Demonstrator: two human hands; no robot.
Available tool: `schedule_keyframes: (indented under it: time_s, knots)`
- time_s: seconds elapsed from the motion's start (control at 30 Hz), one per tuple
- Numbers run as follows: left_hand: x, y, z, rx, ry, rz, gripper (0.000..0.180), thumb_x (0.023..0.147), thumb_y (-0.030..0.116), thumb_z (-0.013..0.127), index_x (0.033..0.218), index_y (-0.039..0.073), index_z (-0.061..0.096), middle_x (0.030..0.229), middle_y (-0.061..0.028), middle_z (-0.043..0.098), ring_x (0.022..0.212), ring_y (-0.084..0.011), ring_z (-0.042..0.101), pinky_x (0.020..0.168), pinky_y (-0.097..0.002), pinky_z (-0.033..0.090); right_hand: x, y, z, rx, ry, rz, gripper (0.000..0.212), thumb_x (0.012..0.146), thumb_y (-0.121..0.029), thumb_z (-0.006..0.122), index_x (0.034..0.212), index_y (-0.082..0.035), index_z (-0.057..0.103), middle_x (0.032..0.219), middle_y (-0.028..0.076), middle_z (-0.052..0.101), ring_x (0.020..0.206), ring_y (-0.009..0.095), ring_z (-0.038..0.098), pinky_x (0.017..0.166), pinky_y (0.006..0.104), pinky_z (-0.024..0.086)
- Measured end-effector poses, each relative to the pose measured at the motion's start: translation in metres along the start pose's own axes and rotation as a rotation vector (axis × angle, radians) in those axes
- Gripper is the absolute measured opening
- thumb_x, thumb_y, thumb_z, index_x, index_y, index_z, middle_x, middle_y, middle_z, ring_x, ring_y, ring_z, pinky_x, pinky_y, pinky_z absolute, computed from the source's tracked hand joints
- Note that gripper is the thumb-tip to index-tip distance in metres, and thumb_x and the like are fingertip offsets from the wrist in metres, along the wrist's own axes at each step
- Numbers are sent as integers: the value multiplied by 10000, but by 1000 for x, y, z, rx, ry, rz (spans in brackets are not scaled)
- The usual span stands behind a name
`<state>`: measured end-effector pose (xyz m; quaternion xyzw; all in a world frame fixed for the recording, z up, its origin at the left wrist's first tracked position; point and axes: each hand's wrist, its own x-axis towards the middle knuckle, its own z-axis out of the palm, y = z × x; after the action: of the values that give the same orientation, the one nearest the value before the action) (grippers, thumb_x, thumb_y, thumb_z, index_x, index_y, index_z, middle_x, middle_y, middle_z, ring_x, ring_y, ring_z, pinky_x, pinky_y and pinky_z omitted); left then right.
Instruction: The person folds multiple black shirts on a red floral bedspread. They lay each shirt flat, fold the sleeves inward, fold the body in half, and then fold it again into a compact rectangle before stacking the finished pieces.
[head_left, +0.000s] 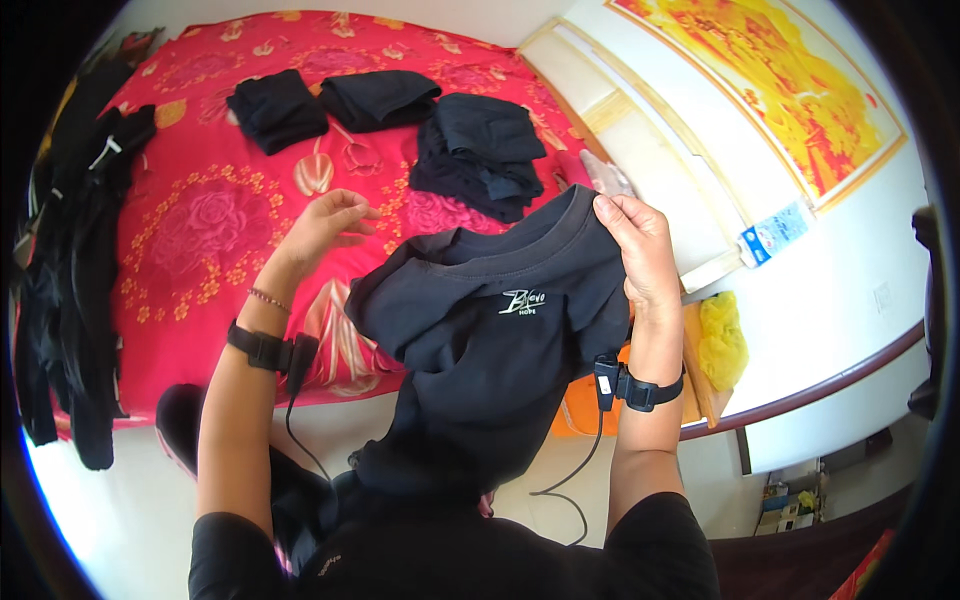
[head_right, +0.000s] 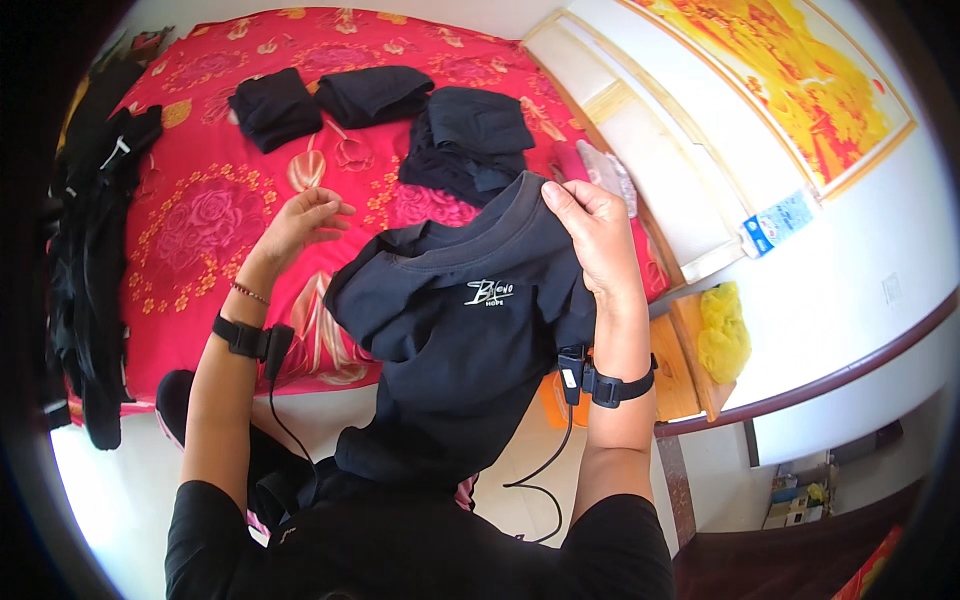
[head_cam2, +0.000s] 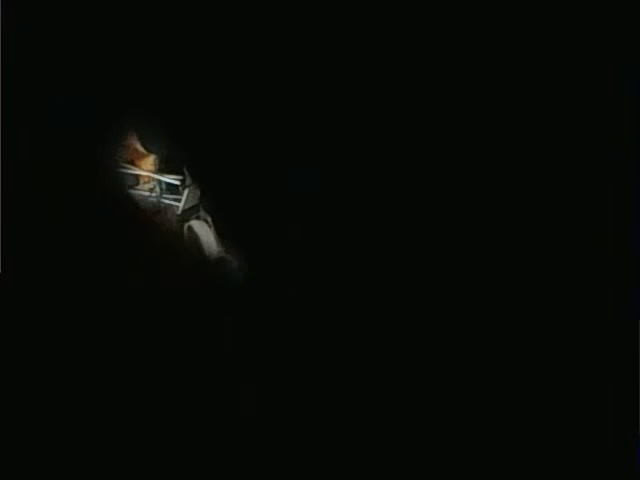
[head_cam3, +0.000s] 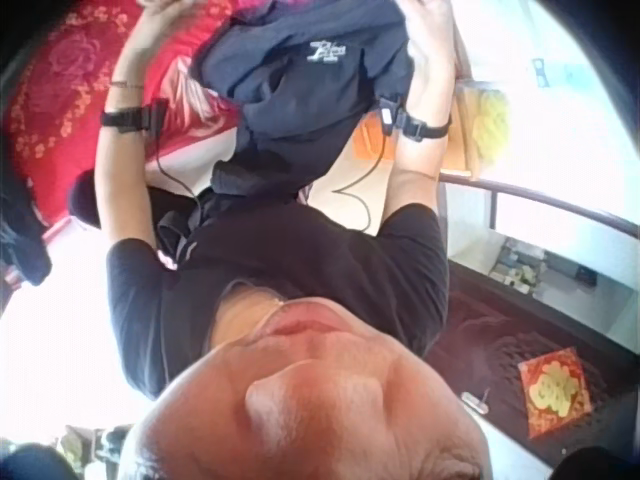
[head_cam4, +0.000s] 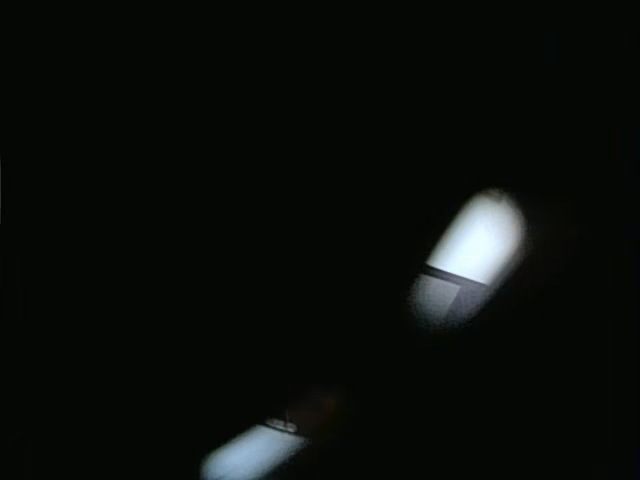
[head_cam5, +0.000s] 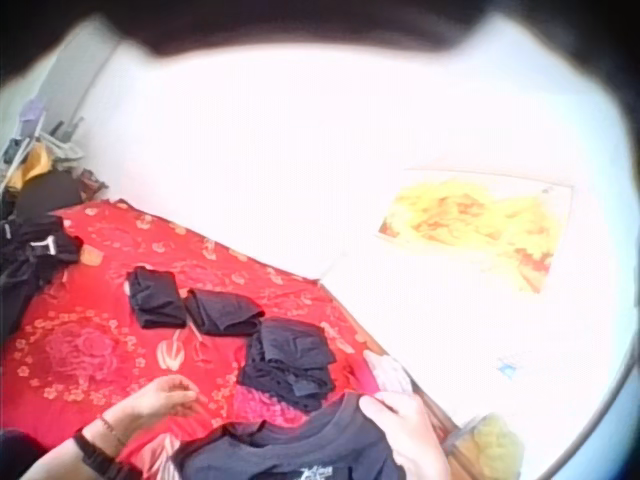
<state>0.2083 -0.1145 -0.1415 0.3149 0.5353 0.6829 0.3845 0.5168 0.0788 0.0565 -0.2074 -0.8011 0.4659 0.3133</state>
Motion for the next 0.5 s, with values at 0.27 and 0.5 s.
schedule_keyframes:
  time_s: [0.27,0.5]
  knots:
    - [-1,16,86,66,-350,63,352,933,176,733,1212,-24,654,1027,-61,717,927,-146,671,857,-293,540,-18,-54,-10,-119,39,-133,178,957,-106,700,1023,55,735,942,5,712,905,50,610,827,209,487]
    - [-13,40,81,-780,-269,168,349,1026,237,594,1317,43,600,1242,-82,685,1100,-201,680,985,-374,545,-37,-67,-48,57,120,-282,159,980,-72,653,1092,24,715,981,37,729,859,82,660,804,214,525]
